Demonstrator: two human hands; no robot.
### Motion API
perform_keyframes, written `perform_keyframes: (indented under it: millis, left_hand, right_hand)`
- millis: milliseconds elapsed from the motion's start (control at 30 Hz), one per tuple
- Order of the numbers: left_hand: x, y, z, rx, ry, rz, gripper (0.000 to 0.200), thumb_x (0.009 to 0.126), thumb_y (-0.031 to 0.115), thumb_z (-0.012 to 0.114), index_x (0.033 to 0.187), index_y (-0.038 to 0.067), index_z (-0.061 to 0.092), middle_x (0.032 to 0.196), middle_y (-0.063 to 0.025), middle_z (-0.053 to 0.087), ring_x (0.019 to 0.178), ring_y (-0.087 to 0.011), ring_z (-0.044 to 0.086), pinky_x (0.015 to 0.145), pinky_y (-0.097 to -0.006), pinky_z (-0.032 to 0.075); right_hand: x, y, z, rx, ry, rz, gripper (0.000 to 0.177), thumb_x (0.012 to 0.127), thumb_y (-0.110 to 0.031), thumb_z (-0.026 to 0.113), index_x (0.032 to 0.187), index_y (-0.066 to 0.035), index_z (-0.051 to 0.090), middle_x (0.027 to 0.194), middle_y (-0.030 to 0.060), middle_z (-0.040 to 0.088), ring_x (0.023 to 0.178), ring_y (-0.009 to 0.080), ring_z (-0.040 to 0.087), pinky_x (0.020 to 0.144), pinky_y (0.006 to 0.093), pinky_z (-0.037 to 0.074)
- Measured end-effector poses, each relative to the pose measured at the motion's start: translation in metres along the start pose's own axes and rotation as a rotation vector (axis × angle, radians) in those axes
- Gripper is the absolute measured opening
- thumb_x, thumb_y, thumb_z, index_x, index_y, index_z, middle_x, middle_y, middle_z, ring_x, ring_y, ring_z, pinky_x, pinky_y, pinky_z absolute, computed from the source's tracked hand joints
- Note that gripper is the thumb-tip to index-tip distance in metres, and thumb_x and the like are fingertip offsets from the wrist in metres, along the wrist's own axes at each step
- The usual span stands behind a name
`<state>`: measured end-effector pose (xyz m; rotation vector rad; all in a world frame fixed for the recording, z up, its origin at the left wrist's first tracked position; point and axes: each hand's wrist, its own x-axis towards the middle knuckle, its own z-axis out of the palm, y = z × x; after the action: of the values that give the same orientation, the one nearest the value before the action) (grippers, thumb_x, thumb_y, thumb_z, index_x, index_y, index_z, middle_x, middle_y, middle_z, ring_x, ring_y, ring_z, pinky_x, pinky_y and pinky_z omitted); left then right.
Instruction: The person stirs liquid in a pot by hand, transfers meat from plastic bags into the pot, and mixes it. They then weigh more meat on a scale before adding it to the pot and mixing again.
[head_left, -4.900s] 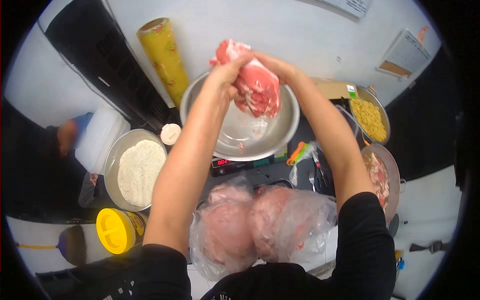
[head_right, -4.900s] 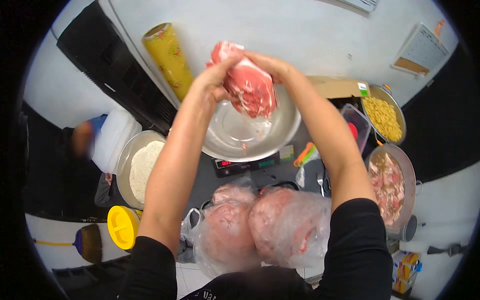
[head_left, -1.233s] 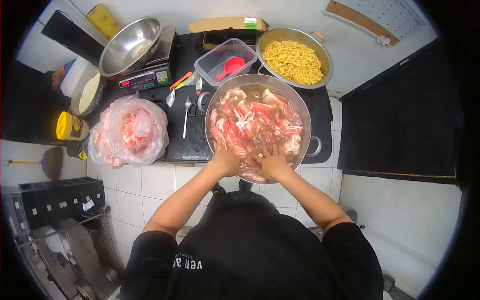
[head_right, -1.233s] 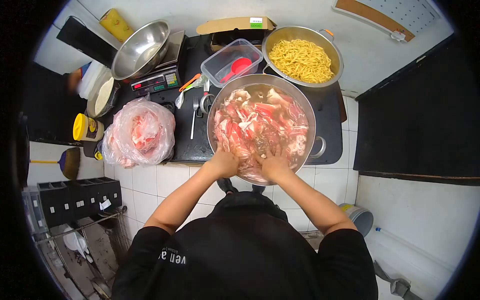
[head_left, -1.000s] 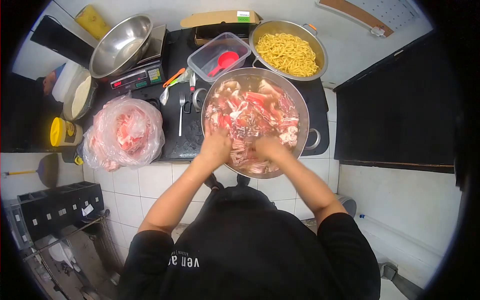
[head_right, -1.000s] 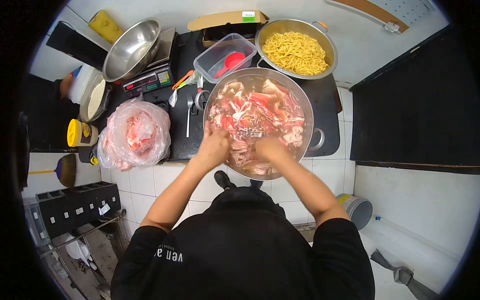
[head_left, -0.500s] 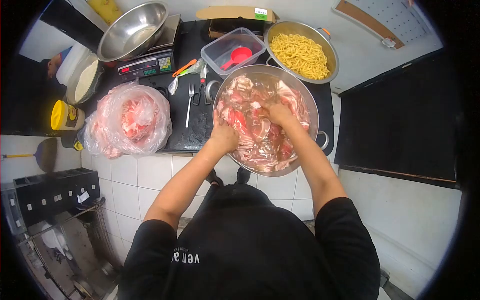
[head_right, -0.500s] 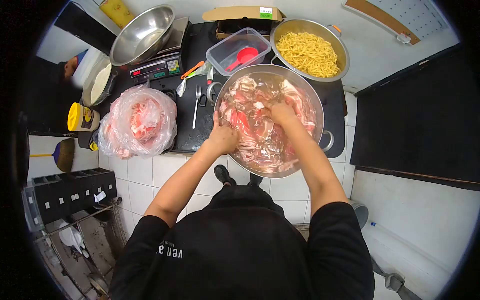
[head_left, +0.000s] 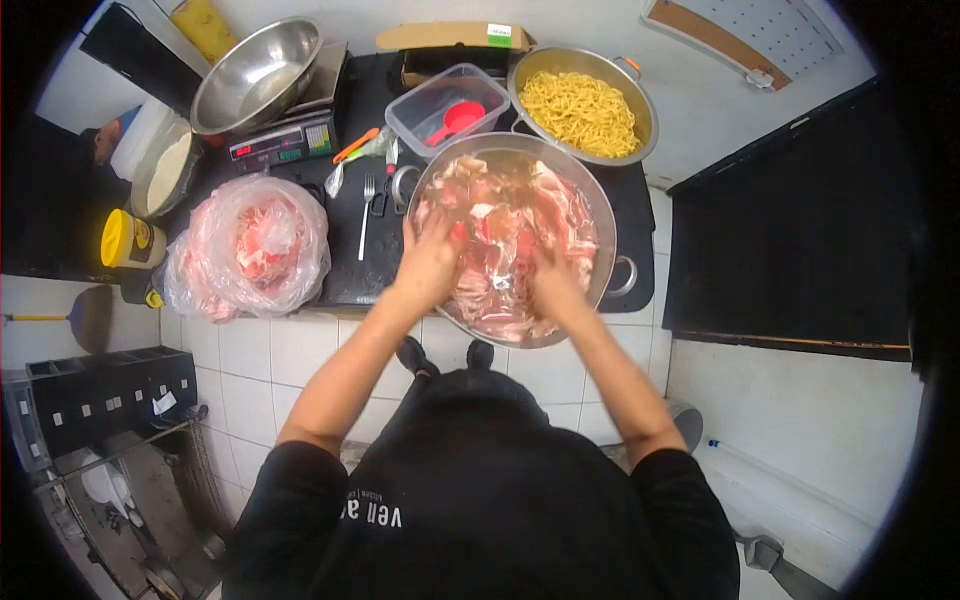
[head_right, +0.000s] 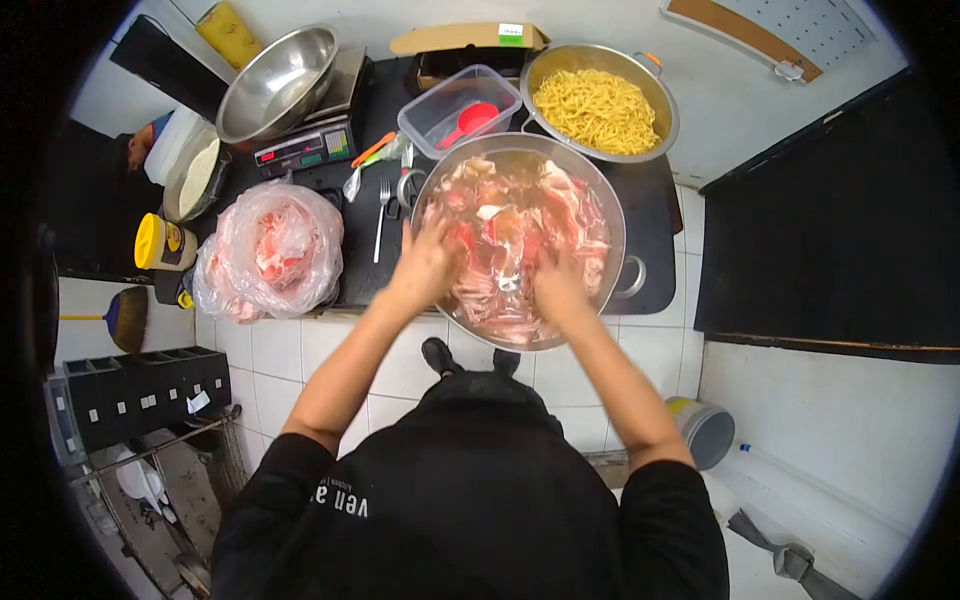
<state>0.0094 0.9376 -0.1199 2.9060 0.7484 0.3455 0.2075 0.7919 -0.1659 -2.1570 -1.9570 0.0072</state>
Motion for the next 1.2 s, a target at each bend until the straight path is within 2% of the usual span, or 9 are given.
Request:
perform_keyframes:
  millis: [133,200,633,733,800,867,1000,1133,1200]
  left_hand:
    - [-0.038,0.012,0.018,-0.371,0.031,-0.02,0.027,0.081,0.012,0.069,0.107,0.004,0.066,0.131,-0.0204,0.051,0.132,-0.0415,0.04,0.108,-0.0561,0.032]
    - [-0.043,0.016,0.027,-0.519,0.21,-0.116,0.029,0.079,0.009,0.07,0.106,0.002,0.065,0.131,-0.0215,0.05,0.13,-0.0419,0.041,0.107,-0.0534,0.034]
    - [-0.07,0.021,0.024,-0.529,0.206,-0.218,0.03,0.082,0.002,0.066,0.112,0.004,0.065,0.13,-0.0224,0.052,0.13,-0.044,0.042,0.104,-0.0458,0.039]
    - [-0.074,0.018,0.017,-0.474,0.199,-0.238,0.031,0.082,0.005,0.068,0.113,0.007,0.065,0.13,-0.0211,0.052,0.131,-0.0438,0.041,0.105,-0.0461,0.038]
    - [-0.07,0.012,0.002,-0.436,0.208,-0.254,0.031,0.082,0.005,0.068,0.113,0.007,0.065,0.13,-0.0208,0.053,0.131,-0.0437,0.041,0.106,-0.0464,0.037]
    - [-0.057,0.003,-0.03,-0.403,0.292,-0.207,0.031,0.082,0.006,0.068,0.114,0.008,0.065,0.13,-0.0193,0.053,0.131,-0.0425,0.041,0.106,-0.0467,0.036]
    - [-0.03,0.013,-0.141,-0.372,0.576,-0.15,0.026,0.083,0.008,0.068,0.109,0.005,0.067,0.128,-0.0161,0.055,0.131,-0.0386,0.044,0.105,-0.0454,0.038]
    - [-0.035,-0.01,-0.136,-0.426,0.741,-0.117,0.024,0.081,0.006,0.067,0.105,0.004,0.065,0.121,-0.0179,0.057,0.117,-0.0372,0.053,0.099,-0.0448,0.042]
    - [-0.053,-0.015,-0.087,-0.319,0.662,-0.242,0.024,0.081,0.008,0.067,0.105,0.004,0.065,0.119,-0.0196,0.057,0.115,-0.0377,0.053,0.098,-0.0437,0.042]
  right_hand:
    - [-0.046,-0.036,-0.023,0.173,-0.163,0.082,0.023,0.08,-0.018,0.061,0.097,-0.008,0.072,0.11,0.0201,0.064,0.102,0.0363,0.059,0.095,0.0449,0.044]
    - [-0.047,-0.049,-0.026,0.352,-0.753,0.272,0.03,0.086,-0.027,0.058,0.105,-0.007,0.069,0.108,0.0209,0.065,0.103,0.036,0.061,0.094,0.0464,0.045]
    - [0.015,-0.082,-0.004,0.371,-0.608,0.021,0.026,0.09,-0.018,0.05,0.108,-0.008,0.066,0.103,0.018,0.067,0.105,0.0338,0.063,0.093,0.0461,0.047]
    - [0.008,-0.06,0.044,0.181,-0.099,-0.371,0.026,0.087,-0.012,0.05,0.106,-0.007,0.067,0.099,0.0168,0.068,0.097,0.0333,0.065,0.089,0.0442,0.049]
    - [0.022,-0.046,0.02,0.163,-0.603,-0.186,0.027,0.086,-0.021,0.058,0.109,-0.007,0.064,0.107,0.0164,0.065,0.097,0.0339,0.063,0.083,0.0445,0.05]
    - [0.038,-0.034,-0.062,0.439,-0.609,-0.071,0.031,0.087,-0.018,0.057,0.116,-0.007,0.063,0.109,0.0165,0.064,0.098,0.0331,0.063,0.086,0.0422,0.05]
    - [0.052,-0.036,-0.222,0.621,-0.056,-0.139,0.026,0.091,-0.008,0.057,0.116,-0.002,0.063,0.113,0.0157,0.066,0.102,0.0274,0.064,0.087,0.0345,0.049]
    - [0.047,-0.03,-0.162,0.703,0.398,0.064,0.026,0.089,-0.006,0.059,0.114,0.0,0.064,0.104,0.0212,0.066,0.096,0.034,0.064,0.083,0.0362,0.05]
    - [0.035,-0.018,-0.071,0.478,0.147,-0.026,0.026,0.088,-0.005,0.059,0.112,-0.001,0.065,0.109,0.0235,0.064,0.106,0.0364,0.06,0.091,0.043,0.047]
